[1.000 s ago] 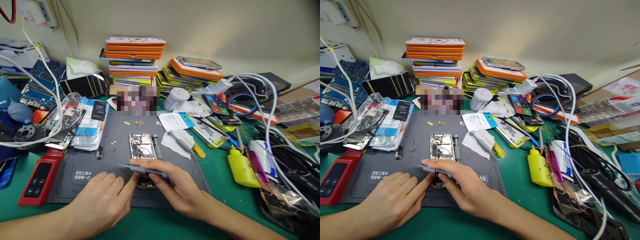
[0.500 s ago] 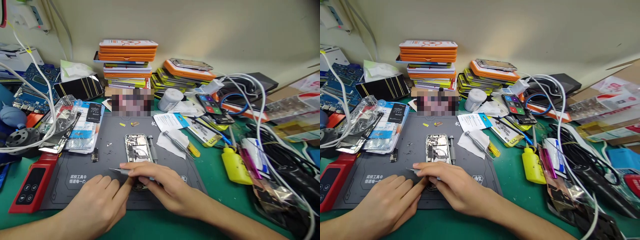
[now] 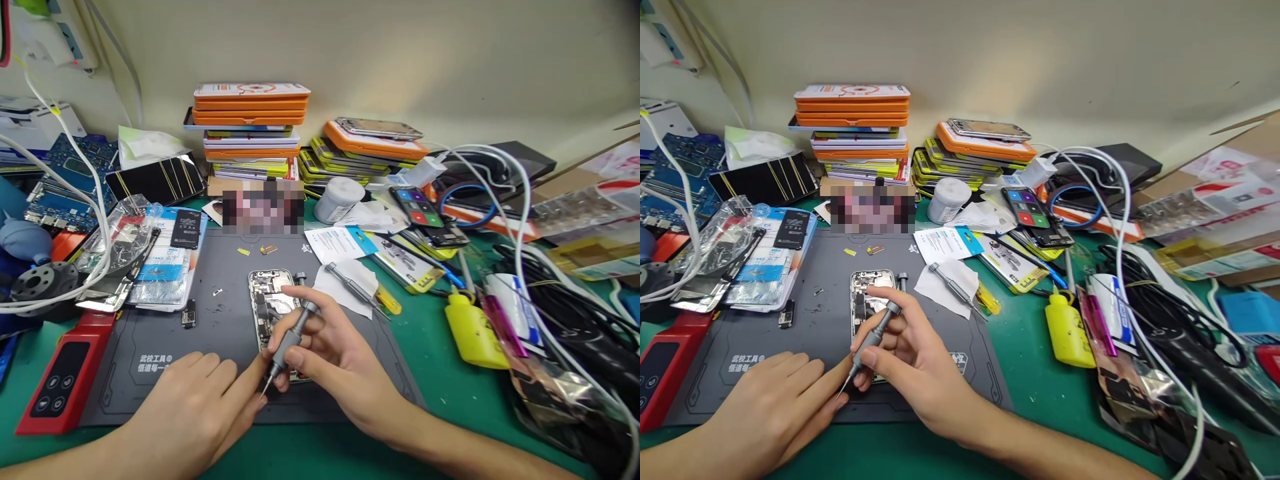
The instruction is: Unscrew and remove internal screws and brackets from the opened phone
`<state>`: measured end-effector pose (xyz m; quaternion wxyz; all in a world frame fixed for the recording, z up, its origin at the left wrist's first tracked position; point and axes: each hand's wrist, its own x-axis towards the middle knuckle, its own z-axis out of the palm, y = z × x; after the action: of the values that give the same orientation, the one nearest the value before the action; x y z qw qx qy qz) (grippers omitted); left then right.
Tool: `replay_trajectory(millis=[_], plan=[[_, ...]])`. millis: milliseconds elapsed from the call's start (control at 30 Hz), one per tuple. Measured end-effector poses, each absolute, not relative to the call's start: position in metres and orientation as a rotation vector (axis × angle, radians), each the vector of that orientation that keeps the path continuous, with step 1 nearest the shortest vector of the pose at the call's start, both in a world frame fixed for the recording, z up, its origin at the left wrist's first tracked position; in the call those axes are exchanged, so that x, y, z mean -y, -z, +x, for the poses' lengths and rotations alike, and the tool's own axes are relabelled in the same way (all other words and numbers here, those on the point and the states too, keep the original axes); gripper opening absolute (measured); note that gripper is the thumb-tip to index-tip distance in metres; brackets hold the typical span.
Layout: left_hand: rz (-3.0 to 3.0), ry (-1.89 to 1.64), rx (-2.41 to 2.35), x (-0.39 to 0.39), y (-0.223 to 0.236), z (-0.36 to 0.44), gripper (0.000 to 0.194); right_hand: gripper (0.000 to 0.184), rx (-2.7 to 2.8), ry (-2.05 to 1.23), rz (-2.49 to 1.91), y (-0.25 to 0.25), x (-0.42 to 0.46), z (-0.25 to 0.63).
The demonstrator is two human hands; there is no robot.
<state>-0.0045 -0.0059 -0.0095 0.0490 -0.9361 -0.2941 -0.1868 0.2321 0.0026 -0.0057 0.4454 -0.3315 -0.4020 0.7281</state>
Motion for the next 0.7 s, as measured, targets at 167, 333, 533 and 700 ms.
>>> replay_trajectory(millis=[167,333,533,700], plan=[[-2.851,0.549,0.878,0.0060,0.0102,-0.0048,0.027,0.057,1.049,-1.784,-0.834,0.0081,-0.0009,0.2313],[-2.845,0.578,0.859,0.0055,0.0081,-0.0040,0.024,0.054,1.118,-1.735,-0.829,0.0105,-0.0019,0.2310],[-2.864,0.559,0.857,0.0052,0.0082,-0.0044,0.026,0.053,1.136,-1.707,-0.825,0.0131,-0.0009,0.2312],[-2.872,0.522,0.850,0.0056,0.0085,-0.0057,0.029,0.051,1.152,-1.679,-0.826,0.0107,-0.0012,0.2314]])
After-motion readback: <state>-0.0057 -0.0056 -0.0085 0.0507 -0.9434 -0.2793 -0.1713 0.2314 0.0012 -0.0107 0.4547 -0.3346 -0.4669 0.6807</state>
